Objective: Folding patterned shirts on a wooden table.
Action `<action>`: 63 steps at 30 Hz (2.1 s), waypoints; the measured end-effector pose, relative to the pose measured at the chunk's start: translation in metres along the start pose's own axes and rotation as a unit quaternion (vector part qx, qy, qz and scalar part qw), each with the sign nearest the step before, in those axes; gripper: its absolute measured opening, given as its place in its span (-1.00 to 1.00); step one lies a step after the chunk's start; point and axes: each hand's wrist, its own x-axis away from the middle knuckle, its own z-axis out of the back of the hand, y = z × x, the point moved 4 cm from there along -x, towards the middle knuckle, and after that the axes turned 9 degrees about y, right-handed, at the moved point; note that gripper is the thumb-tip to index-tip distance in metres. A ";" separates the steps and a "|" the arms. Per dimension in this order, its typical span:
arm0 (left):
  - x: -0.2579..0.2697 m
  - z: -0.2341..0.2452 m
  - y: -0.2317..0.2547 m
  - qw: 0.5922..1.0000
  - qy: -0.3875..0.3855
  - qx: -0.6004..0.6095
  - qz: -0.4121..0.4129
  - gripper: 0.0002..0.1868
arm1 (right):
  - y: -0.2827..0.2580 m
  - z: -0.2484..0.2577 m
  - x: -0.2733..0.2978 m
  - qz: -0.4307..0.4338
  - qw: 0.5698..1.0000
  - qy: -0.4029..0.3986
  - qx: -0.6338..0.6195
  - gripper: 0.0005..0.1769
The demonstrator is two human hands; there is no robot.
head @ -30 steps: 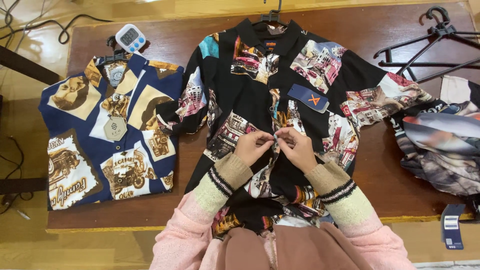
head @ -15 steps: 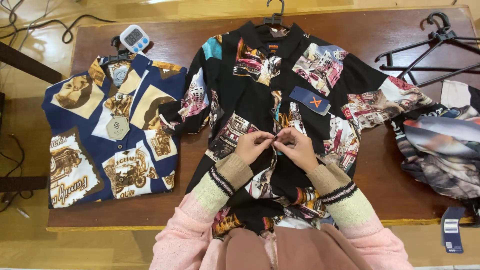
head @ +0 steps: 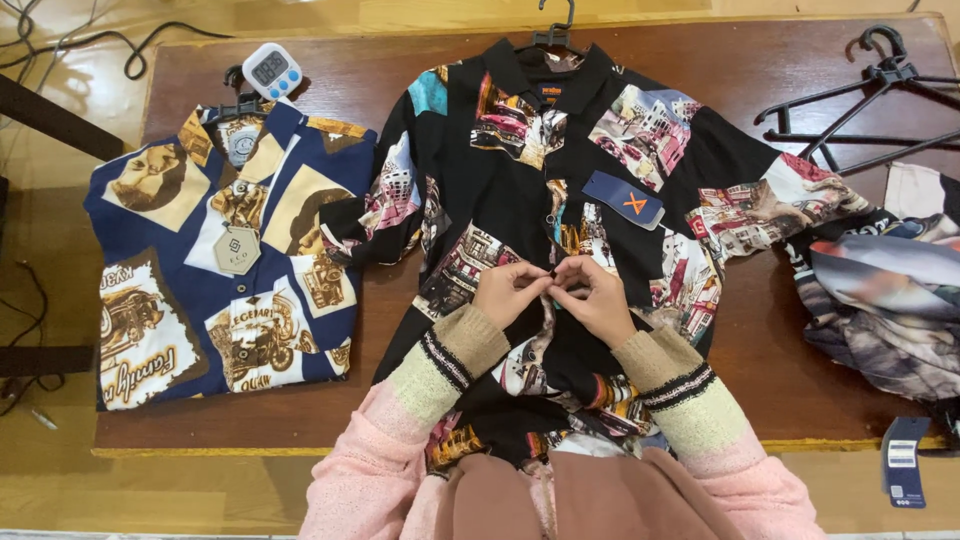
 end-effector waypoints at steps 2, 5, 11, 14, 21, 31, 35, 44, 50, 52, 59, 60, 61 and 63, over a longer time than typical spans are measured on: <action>-0.002 0.000 -0.007 1.000 -0.003 -0.001 -0.002 -0.84 | -0.003 0.000 0.000 0.001 1.000 0.001 -0.006 -0.63; -0.002 0.000 -0.005 1.000 -0.012 0.019 0.003 -0.85 | 0.001 0.001 -0.002 -0.002 1.000 0.002 -0.017 -0.64; -0.003 -0.001 -0.010 0.999 -0.031 0.028 0.010 -0.83 | 0.033 0.005 -0.006 -0.011 0.999 0.003 -0.035 -0.69; -0.005 -0.001 -0.015 0.998 -0.031 0.051 0.020 -0.81 | 0.041 0.006 -0.008 -0.019 0.998 0.005 -0.065 -0.70; -0.019 0.001 -0.027 0.998 -0.040 0.050 0.023 -0.81 | 0.025 0.005 -0.010 -0.052 0.987 0.001 -0.152 -0.64; -0.140 -0.021 0.060 0.872 0.045 -0.361 -0.328 -0.63 | -0.019 0.020 -0.003 -0.027 0.995 -0.075 -0.056 -0.75; -0.244 -0.058 0.014 0.783 0.034 -0.486 -0.386 -0.61 | -0.072 0.037 0.018 0.009 0.978 -0.192 0.084 -0.73; -0.320 -0.044 0.044 0.853 -0.020 -0.487 -0.186 -0.31 | -0.065 0.080 0.019 0.013 0.987 -0.104 0.123 -0.71; -0.112 0.011 0.090 0.885 -0.110 -0.393 -0.225 -0.55 | -0.039 0.082 0.020 0.092 0.980 -0.023 0.174 -0.69; -0.041 0.018 0.070 0.851 -0.148 -0.471 -0.181 -0.47 | -0.045 0.070 0.029 0.100 0.978 -0.055 0.176 -0.66; 0.088 0.010 0.008 0.738 -0.231 -0.588 -0.236 -0.25 | -0.065 0.045 0.070 0.185 0.854 -0.313 0.372 -0.12; 0.087 0.013 0.005 0.738 -0.232 -0.587 -0.239 -0.25 | -0.064 0.051 0.071 0.184 0.855 -0.311 0.373 -0.12; 0.088 0.017 0.002 0.748 -0.249 -0.569 -0.235 -0.42 | -0.063 0.056 0.072 0.171 0.865 -0.298 0.366 -0.34; 0.094 0.024 0.008 0.757 -0.266 -0.550 -0.233 -0.58 | -0.070 0.069 0.073 0.159 0.875 -0.282 0.360 -0.50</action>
